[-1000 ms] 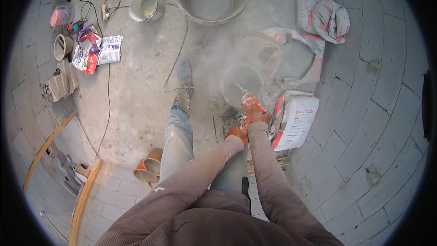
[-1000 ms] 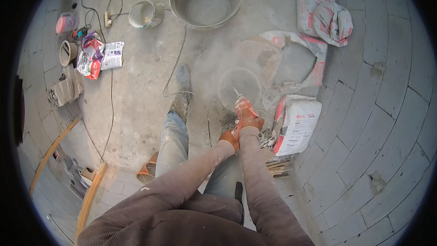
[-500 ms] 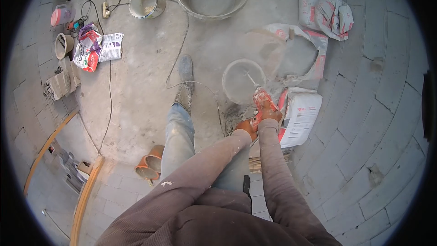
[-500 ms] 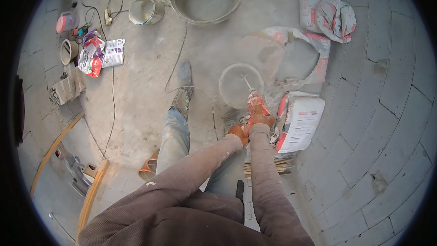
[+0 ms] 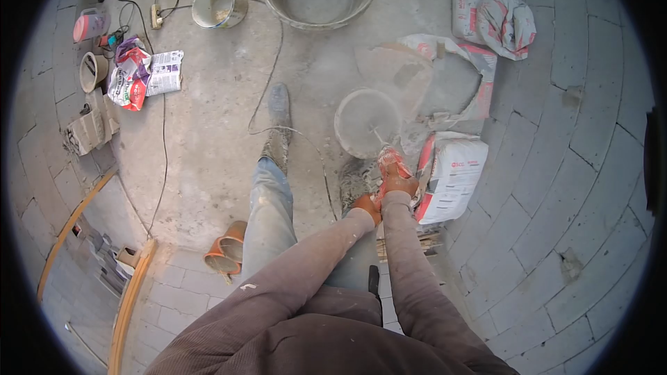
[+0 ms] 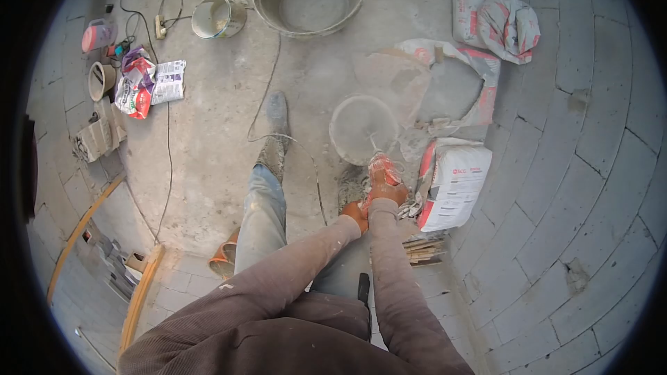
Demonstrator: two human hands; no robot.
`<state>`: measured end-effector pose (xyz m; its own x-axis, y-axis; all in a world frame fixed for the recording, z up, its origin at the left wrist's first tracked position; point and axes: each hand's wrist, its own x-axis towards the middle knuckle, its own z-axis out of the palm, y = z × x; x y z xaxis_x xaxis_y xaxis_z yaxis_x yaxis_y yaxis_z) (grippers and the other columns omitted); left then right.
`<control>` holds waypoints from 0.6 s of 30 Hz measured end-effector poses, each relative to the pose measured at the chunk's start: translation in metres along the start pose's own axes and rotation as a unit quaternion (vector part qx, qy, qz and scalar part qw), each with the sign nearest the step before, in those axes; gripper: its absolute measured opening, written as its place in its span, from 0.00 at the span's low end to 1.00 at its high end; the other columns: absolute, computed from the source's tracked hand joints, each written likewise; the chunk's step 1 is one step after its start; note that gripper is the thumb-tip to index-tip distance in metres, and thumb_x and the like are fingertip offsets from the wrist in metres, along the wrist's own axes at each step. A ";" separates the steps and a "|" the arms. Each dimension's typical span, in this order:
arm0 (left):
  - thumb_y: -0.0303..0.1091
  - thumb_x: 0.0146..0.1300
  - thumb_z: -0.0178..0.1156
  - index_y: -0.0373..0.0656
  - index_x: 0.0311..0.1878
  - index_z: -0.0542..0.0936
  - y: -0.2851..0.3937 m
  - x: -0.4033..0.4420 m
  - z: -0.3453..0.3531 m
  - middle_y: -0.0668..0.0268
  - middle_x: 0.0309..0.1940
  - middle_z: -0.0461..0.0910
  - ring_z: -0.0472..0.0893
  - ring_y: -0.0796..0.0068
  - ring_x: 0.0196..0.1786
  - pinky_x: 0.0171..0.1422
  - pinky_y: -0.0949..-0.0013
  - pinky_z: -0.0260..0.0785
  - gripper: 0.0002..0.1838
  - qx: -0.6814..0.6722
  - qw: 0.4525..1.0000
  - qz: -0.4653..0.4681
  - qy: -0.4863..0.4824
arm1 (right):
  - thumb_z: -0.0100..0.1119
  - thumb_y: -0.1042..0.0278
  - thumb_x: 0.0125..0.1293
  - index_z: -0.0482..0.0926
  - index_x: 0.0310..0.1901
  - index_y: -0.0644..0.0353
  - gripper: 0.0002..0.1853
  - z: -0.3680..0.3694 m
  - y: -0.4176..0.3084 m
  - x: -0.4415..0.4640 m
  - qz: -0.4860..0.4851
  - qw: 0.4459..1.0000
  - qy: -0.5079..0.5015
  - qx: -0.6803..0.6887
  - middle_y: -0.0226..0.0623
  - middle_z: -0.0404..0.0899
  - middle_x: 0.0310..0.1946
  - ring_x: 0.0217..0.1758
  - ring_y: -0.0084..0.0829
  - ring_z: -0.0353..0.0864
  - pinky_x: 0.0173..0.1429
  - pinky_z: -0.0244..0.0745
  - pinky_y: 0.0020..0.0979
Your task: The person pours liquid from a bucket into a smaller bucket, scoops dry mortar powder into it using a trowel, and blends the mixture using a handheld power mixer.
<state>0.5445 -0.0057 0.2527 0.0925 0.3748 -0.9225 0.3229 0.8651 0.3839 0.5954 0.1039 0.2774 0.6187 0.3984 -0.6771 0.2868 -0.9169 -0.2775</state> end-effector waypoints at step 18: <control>0.38 0.52 0.63 0.37 0.52 0.78 0.022 -0.010 -0.028 0.43 0.47 0.79 0.77 0.47 0.54 0.60 0.57 0.70 0.23 -0.001 0.999 -0.039 0.009 | 0.69 0.46 0.40 0.71 0.52 0.81 0.46 0.003 -0.038 -0.019 -0.026 0.998 -0.031 -0.046 0.62 0.74 0.51 0.51 0.50 0.77 0.54 0.72 0.39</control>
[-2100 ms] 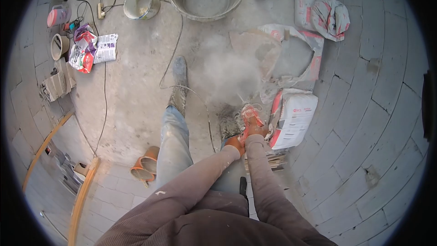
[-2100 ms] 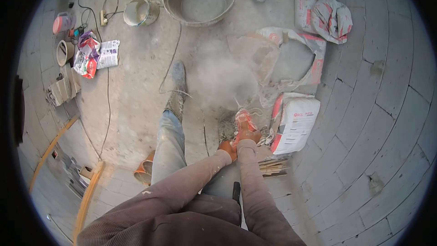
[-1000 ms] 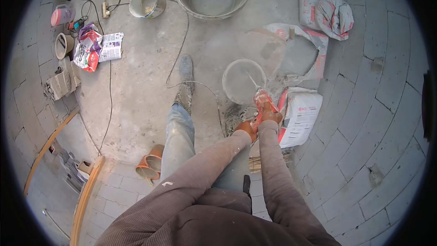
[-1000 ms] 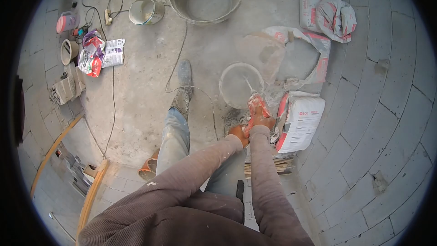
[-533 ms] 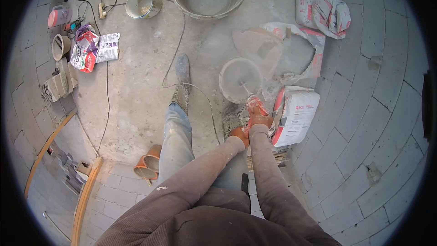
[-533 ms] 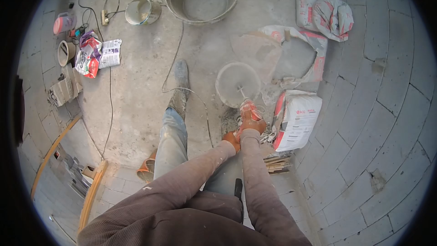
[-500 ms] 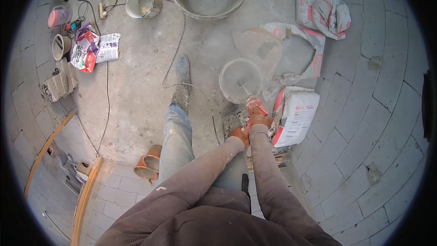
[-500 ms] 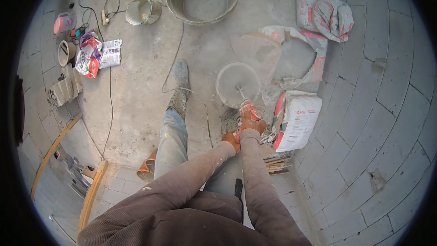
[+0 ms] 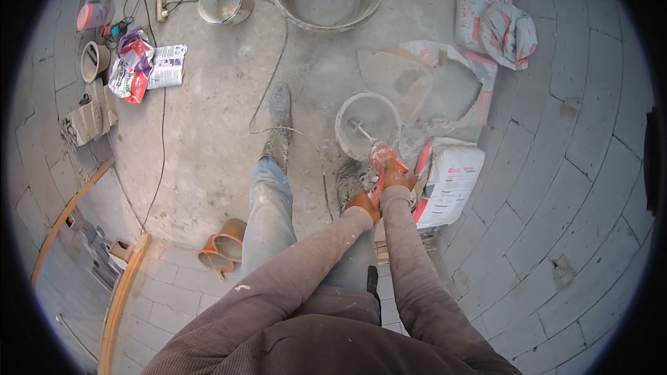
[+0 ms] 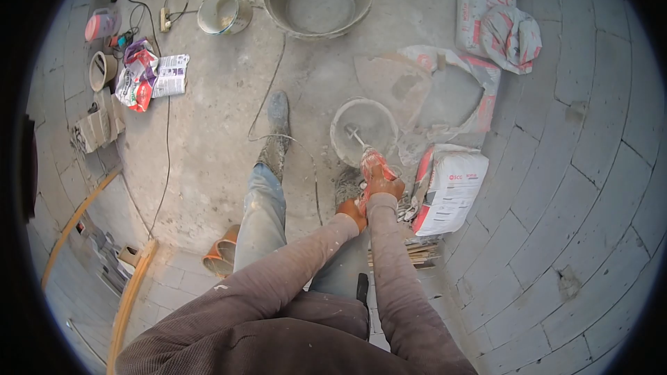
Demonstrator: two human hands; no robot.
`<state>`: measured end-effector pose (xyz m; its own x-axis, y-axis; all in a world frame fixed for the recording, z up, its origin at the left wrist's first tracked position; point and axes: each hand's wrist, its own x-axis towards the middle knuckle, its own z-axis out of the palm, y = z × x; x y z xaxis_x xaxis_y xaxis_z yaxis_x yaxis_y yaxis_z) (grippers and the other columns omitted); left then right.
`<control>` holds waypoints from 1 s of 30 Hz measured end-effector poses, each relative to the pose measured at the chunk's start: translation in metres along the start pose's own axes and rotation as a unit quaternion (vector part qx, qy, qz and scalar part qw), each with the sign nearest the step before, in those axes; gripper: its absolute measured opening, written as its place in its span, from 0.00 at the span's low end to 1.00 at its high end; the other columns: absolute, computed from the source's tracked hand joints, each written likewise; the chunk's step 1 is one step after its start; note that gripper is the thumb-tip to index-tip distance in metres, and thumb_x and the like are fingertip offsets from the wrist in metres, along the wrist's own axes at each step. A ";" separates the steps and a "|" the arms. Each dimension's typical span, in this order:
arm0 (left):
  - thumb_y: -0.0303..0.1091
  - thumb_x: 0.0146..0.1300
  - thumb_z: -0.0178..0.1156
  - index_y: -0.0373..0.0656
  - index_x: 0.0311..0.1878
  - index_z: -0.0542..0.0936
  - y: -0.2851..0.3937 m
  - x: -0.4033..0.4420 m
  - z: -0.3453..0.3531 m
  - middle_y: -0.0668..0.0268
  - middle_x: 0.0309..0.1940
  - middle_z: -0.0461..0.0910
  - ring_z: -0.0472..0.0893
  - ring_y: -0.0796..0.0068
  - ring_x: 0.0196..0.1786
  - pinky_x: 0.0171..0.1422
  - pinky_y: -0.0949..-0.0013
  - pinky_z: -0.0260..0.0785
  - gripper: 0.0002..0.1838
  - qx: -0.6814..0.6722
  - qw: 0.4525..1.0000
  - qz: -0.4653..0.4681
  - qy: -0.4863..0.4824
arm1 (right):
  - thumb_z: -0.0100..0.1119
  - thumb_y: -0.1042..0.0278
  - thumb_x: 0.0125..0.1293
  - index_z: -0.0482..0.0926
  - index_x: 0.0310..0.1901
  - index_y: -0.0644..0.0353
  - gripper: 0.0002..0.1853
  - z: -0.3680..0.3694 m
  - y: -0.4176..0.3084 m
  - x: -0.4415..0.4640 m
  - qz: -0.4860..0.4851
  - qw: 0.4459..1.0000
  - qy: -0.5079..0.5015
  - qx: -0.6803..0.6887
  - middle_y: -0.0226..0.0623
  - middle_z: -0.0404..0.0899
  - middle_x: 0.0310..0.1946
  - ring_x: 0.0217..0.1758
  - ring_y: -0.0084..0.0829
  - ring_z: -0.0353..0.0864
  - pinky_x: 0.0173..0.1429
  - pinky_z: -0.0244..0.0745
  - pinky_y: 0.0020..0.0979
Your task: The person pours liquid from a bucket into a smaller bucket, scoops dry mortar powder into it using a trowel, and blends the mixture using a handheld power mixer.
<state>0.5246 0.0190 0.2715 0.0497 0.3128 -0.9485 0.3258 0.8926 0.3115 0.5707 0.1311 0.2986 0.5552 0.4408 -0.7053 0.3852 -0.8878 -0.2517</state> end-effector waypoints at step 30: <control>0.43 0.51 0.67 0.36 0.54 0.76 0.003 -0.003 0.008 0.42 0.44 0.79 0.78 0.48 0.53 0.58 0.57 0.70 0.29 0.021 0.999 0.031 -0.011 | 0.71 0.51 0.42 0.65 0.58 0.82 0.48 -0.008 0.024 0.016 0.013 0.999 0.028 0.015 0.63 0.70 0.57 0.57 0.49 0.73 0.60 0.68 0.36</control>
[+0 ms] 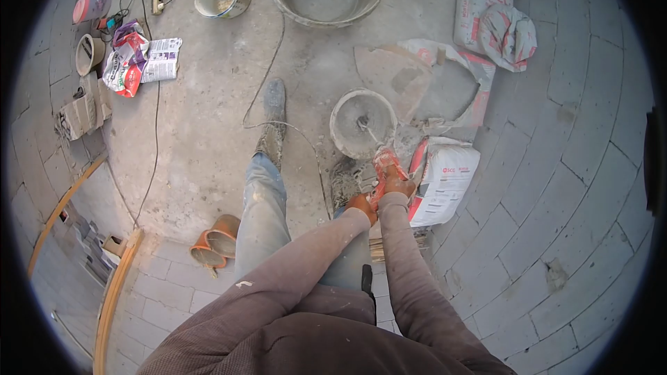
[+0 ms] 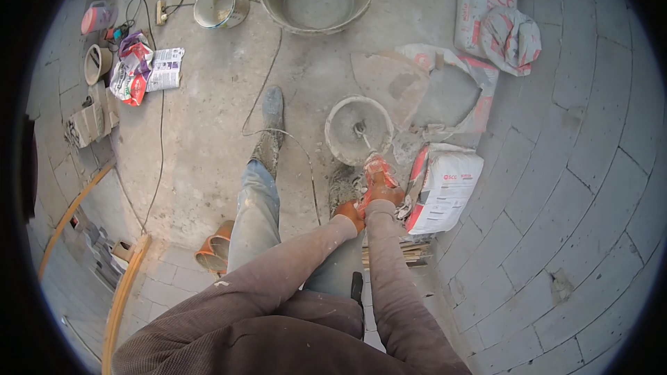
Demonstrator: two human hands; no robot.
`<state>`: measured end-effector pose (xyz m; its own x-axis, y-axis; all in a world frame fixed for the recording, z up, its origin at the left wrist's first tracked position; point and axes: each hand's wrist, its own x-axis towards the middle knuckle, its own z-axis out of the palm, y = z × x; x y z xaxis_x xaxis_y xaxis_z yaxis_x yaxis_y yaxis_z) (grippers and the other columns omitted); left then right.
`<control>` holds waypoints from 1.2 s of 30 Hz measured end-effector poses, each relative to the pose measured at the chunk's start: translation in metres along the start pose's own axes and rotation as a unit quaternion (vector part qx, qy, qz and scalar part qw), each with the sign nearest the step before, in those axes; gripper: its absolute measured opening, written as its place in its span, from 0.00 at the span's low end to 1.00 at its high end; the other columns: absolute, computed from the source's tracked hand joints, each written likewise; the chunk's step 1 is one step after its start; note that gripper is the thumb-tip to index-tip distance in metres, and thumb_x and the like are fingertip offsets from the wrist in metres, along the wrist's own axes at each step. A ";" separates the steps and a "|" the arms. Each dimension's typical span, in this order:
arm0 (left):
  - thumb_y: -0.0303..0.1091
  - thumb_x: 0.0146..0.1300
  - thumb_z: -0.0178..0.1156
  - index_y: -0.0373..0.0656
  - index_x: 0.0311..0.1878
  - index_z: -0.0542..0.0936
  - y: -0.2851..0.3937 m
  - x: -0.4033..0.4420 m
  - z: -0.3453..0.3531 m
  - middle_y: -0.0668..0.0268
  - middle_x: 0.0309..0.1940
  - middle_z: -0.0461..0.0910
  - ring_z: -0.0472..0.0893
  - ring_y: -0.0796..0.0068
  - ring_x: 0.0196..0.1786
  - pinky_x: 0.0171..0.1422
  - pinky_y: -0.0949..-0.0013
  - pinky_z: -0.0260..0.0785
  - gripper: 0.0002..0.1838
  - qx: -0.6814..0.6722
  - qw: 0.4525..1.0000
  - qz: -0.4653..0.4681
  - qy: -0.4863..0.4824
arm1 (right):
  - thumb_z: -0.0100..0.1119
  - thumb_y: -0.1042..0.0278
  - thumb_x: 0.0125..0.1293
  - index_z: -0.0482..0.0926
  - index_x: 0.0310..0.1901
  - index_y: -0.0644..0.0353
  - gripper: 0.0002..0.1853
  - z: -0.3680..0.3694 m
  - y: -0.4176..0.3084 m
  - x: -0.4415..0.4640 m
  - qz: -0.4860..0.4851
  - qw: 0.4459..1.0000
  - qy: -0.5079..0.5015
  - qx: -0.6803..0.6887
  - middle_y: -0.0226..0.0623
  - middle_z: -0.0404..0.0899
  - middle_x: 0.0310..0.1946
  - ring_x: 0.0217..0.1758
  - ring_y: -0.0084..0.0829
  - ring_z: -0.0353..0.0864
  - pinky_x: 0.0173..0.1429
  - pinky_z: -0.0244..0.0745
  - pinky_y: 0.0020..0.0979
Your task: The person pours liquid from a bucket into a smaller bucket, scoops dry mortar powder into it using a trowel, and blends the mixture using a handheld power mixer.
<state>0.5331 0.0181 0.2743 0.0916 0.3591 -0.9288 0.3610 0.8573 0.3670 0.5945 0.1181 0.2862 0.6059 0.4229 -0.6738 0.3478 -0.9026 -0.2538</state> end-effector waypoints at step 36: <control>0.41 0.46 0.69 0.34 0.57 0.75 0.017 0.015 0.001 0.43 0.46 0.80 0.78 0.48 0.53 0.59 0.60 0.70 0.34 -0.033 0.999 -0.006 0.013 | 0.71 0.57 0.41 0.70 0.51 0.83 0.41 0.010 0.001 0.034 -0.076 0.993 0.065 -0.067 0.57 0.79 0.43 0.44 0.46 0.80 0.50 0.75 0.36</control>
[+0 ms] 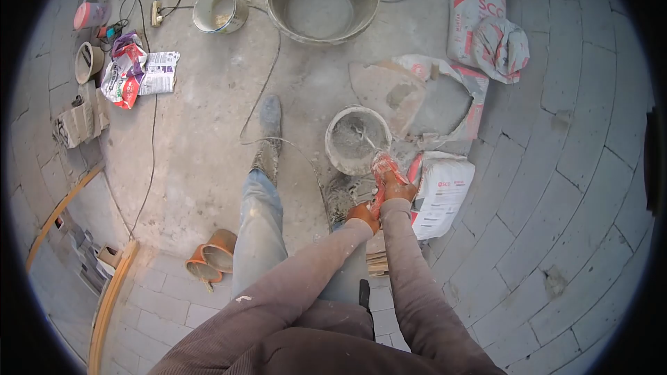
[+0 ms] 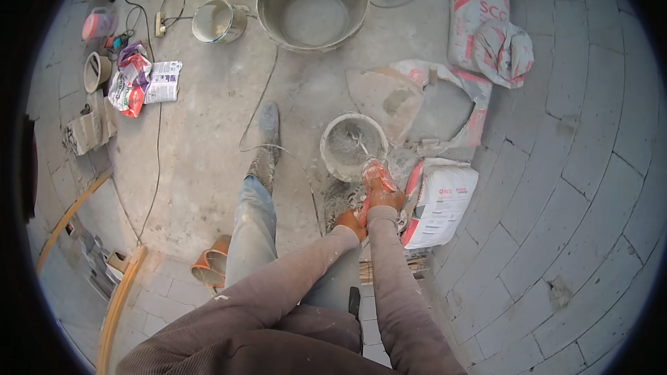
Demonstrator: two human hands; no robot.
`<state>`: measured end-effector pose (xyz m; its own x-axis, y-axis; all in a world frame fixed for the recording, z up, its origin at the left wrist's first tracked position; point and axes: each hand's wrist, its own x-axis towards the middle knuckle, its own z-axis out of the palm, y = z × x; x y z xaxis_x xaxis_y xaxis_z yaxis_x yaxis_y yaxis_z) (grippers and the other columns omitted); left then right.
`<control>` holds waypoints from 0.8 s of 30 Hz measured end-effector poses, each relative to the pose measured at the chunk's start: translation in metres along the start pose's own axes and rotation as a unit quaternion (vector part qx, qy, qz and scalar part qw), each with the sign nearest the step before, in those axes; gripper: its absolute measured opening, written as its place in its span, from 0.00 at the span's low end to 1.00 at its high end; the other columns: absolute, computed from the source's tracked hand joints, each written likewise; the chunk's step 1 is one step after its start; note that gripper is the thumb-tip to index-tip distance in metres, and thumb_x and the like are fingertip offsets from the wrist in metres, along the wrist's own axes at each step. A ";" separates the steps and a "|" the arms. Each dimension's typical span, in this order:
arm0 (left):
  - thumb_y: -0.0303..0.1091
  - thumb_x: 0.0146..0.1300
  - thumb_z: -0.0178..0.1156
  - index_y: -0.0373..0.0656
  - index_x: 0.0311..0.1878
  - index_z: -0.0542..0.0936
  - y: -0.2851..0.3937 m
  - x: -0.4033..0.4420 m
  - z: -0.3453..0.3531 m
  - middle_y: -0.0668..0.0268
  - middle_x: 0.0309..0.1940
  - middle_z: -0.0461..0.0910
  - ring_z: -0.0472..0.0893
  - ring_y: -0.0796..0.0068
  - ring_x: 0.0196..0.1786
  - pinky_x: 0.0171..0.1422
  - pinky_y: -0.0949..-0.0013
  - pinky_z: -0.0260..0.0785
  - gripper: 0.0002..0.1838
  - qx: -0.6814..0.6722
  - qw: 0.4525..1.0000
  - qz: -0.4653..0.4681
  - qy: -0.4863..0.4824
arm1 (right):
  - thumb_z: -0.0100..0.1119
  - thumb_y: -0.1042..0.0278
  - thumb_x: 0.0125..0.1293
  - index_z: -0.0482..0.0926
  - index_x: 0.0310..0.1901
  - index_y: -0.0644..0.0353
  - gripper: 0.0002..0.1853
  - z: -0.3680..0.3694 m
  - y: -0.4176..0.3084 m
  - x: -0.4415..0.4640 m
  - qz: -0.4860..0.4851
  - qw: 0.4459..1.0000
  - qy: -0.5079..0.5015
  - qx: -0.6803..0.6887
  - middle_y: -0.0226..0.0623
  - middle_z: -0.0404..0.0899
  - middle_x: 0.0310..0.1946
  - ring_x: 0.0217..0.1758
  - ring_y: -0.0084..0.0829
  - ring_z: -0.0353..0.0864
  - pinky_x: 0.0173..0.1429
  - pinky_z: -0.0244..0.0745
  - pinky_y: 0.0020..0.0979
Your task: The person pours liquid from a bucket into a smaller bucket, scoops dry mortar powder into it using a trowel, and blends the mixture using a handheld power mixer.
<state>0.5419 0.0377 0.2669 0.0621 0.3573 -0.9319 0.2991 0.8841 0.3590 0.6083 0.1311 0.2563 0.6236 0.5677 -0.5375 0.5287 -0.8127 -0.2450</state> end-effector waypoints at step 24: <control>0.39 0.49 0.66 0.34 0.54 0.76 -0.030 0.014 0.010 0.43 0.47 0.79 0.78 0.47 0.53 0.59 0.57 0.70 0.29 -0.013 0.999 -0.047 0.021 | 0.72 0.50 0.41 0.78 0.40 0.80 0.36 0.004 -0.028 -0.028 -0.005 0.999 -0.044 0.030 0.59 0.81 0.40 0.45 0.50 0.81 0.51 0.74 0.39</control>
<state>0.5432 0.0128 0.2428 -0.0047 0.2850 -0.9585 0.2773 0.9213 0.2726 0.5739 0.1377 0.2751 0.5643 0.5634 -0.6034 0.4967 -0.8155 -0.2970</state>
